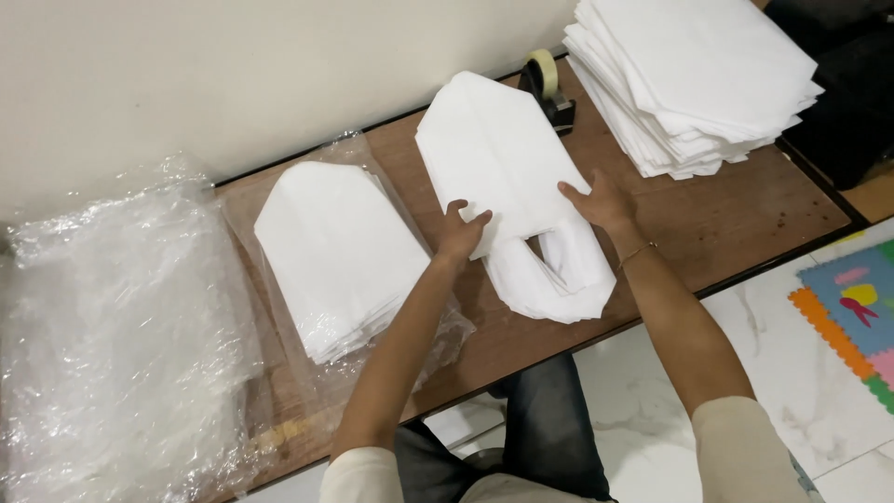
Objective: Folding white non-woven bags and placing them into clear plastic packaging sleeves.
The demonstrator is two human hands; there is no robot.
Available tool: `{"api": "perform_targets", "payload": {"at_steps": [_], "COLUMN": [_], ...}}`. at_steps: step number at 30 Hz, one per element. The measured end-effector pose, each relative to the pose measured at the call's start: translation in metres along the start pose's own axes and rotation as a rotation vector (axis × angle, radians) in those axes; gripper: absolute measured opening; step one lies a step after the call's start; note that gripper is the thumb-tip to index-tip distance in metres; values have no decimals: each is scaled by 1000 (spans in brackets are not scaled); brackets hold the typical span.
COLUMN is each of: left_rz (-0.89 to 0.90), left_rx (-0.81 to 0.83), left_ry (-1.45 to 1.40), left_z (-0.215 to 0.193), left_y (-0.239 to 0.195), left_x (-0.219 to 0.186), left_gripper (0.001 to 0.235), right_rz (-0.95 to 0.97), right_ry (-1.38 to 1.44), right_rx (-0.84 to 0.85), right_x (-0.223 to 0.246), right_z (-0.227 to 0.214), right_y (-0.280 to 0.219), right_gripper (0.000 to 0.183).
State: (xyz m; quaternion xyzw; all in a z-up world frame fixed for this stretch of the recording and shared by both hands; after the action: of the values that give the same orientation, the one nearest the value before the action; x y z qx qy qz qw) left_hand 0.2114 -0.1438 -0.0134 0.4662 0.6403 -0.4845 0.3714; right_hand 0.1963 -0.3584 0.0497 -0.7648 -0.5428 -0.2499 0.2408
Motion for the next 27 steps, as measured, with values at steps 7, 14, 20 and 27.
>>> {"api": "perform_targets", "payload": {"at_steps": [7, 14, 20, 27], "left_rz": [34, 49, -134, -18], "left_rx": [26, 118, 151, 167], "left_ry": [155, 74, -228, -375], "left_z": [-7, -25, -52, -71], "left_y": [-25, -55, -99, -112], "left_x": [-16, -31, -64, -56], "left_gripper": [62, 58, 70, 58], "right_rz": [64, -74, 43, 26], "right_ry": [6, 268, 1009, 1208], "right_rx": [-28, -145, 14, 32], "right_x": [-25, -43, 18, 29], "right_z": [13, 14, -22, -19], "right_y": [14, 32, -17, -47], "right_gripper": [75, 39, 35, 32]}}
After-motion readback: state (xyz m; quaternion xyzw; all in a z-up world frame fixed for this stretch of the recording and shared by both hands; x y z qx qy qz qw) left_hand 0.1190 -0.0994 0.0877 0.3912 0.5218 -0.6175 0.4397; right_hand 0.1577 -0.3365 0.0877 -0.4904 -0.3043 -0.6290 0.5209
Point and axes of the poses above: each hand's wrist, its own y-axis towards the middle knuckle, its own z-axis out of the palm, x = y × z, the point moved 1 cm from there along y, towards the middle knuckle, and after that the axes turned 8 degrees about -x, right-handed, at the moved point
